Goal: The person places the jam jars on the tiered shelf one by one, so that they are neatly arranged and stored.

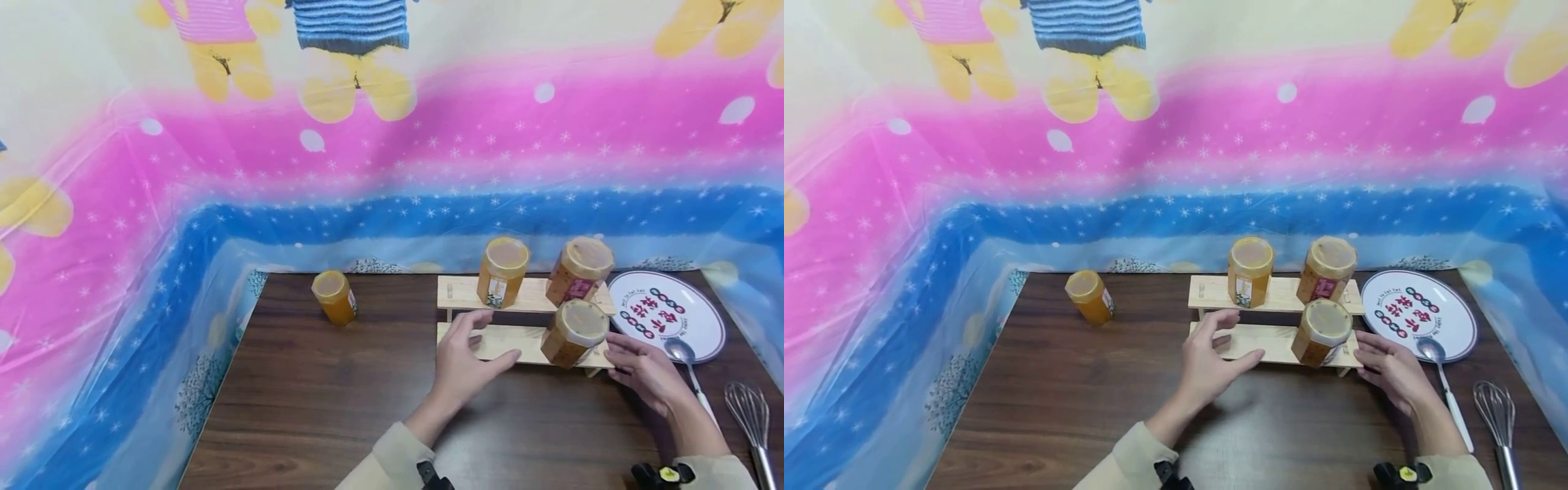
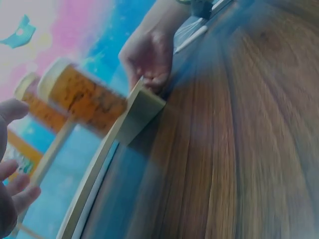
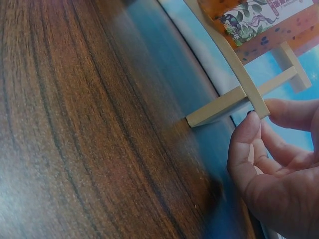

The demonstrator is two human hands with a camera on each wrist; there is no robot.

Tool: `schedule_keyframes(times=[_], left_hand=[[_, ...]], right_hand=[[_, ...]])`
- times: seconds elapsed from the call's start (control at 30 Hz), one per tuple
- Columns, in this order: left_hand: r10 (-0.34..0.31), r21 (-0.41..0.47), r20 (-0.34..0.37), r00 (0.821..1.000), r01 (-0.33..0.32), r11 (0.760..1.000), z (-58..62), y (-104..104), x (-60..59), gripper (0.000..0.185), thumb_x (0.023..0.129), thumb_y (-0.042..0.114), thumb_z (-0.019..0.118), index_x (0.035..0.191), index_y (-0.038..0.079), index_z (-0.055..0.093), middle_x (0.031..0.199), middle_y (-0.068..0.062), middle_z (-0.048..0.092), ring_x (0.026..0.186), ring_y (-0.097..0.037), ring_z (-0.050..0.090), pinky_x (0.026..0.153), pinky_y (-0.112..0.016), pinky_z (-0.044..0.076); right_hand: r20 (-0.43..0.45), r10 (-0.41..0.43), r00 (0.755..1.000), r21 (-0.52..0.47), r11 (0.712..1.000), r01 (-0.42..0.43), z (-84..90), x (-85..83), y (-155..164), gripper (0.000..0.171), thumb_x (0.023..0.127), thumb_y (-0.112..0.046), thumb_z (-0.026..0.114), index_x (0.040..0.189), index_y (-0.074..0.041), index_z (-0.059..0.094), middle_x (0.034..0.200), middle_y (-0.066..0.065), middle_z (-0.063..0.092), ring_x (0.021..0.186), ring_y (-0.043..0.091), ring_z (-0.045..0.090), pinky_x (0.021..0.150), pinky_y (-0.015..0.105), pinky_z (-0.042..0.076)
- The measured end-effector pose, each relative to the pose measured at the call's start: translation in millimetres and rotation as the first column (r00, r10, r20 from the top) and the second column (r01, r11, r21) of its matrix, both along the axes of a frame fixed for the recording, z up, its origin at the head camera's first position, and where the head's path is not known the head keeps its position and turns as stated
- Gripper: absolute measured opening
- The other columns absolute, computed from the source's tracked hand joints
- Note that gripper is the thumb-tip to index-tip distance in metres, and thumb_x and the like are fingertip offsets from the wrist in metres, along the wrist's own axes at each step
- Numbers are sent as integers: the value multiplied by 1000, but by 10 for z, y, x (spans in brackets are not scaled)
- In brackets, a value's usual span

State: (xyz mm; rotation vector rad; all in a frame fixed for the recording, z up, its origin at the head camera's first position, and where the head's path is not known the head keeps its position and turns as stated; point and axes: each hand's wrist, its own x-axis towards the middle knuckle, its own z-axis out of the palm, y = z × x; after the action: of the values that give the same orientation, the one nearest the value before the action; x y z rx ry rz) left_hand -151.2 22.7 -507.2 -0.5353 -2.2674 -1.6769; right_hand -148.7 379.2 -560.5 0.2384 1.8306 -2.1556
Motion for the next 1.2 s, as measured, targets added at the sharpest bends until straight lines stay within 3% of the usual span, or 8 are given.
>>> schedule_keyframes(times=[0.13, 0.33, 0.5, 0.63, 0.77, 0.87, 1.0, 1.2], left_hand=[[99, 37, -57, 993, -97, 995, -23, -198, -33, 57, 78, 29, 93, 126, 15, 65, 121, -2, 67, 112, -14, 64, 90, -34, 60], [250, 116, -126, 960, -236, 965, -108, -519, -136, 52, 81, 24, 90, 124, 6, 67, 118, -6, 67, 108, -24, 67, 91, -41, 60], [380, 165, -74, 922, -364, 917, -211, -833, -241, 51, 81, 24, 90, 125, 13, 67, 122, -5, 66, 113, -26, 64, 95, -43, 57], [480, 180, -26, 877, -468, 865, -324, -1089, -336, 48, 82, 23, 90, 123, 13, 67, 123, -9, 65, 115, -32, 62, 97, -46, 56], [573, 158, 0, 820, -566, 809, -421, -1314, -408, 47, 83, 21, 89, 123, 12, 66, 123, -10, 63, 118, -36, 58, 99, -53, 51], [618, 161, 29, 786, -614, 773, -466, -1438, -438, 50, 83, 20, 89, 124, 7, 64, 124, -8, 60, 120, -32, 57, 98, -56, 49], [670, 172, 68, 740, -670, 722, -509, -1568, -472, 56, 81, 22, 91, 125, 4, 61, 124, -9, 56, 120, -23, 54, 98, -51, 49], [734, 159, 111, 671, -741, 653, -576, -1750, -562, 64, 77, 20, 93, 127, 3, 55, 125, -12, 51, 113, -28, 51, 98, -43, 44]], right_hand=[[-13, 2, 1000, -4, 1000, -2, 1, -5, 3, 29, 106, -6, 58, 114, -33, 65, 109, -8, 68, 95, 7, 66, 80, 29, 59], [-27, 0, 1000, -23, 1000, 0, -6, 0, -1, 31, 105, -4, 58, 113, -33, 67, 108, -7, 69, 94, 8, 66, 79, 29, 60], [-27, -3, 1000, -39, 999, 2, -10, 3, -13, 32, 105, -3, 58, 111, -33, 68, 107, -7, 68, 93, 7, 66, 78, 29, 60], [-31, -12, 999, -49, 999, 10, -8, 4, -23, 32, 105, -3, 58, 110, -32, 68, 105, -6, 68, 91, 8, 66, 77, 28, 60], [-46, -13, 999, -61, 998, 10, -2, 4, -20, 32, 105, -2, 57, 110, -31, 69, 105, -6, 69, 90, 8, 67, 76, 28, 60], [-50, -10, 999, -66, 998, 7, 6, 8, -12, 33, 105, -1, 56, 110, -31, 69, 105, -6, 69, 91, 8, 67, 76, 28, 60], [-48, -8, 999, -67, 998, 4, 12, 9, -7, 33, 105, -1, 56, 110, -31, 69, 106, -6, 69, 91, 8, 67, 76, 28, 60], [-55, -5, 998, -51, 999, 2, 6, 8, -12, 33, 105, -2, 56, 111, -32, 68, 108, -7, 69, 93, 7, 67, 78, 28, 60]])
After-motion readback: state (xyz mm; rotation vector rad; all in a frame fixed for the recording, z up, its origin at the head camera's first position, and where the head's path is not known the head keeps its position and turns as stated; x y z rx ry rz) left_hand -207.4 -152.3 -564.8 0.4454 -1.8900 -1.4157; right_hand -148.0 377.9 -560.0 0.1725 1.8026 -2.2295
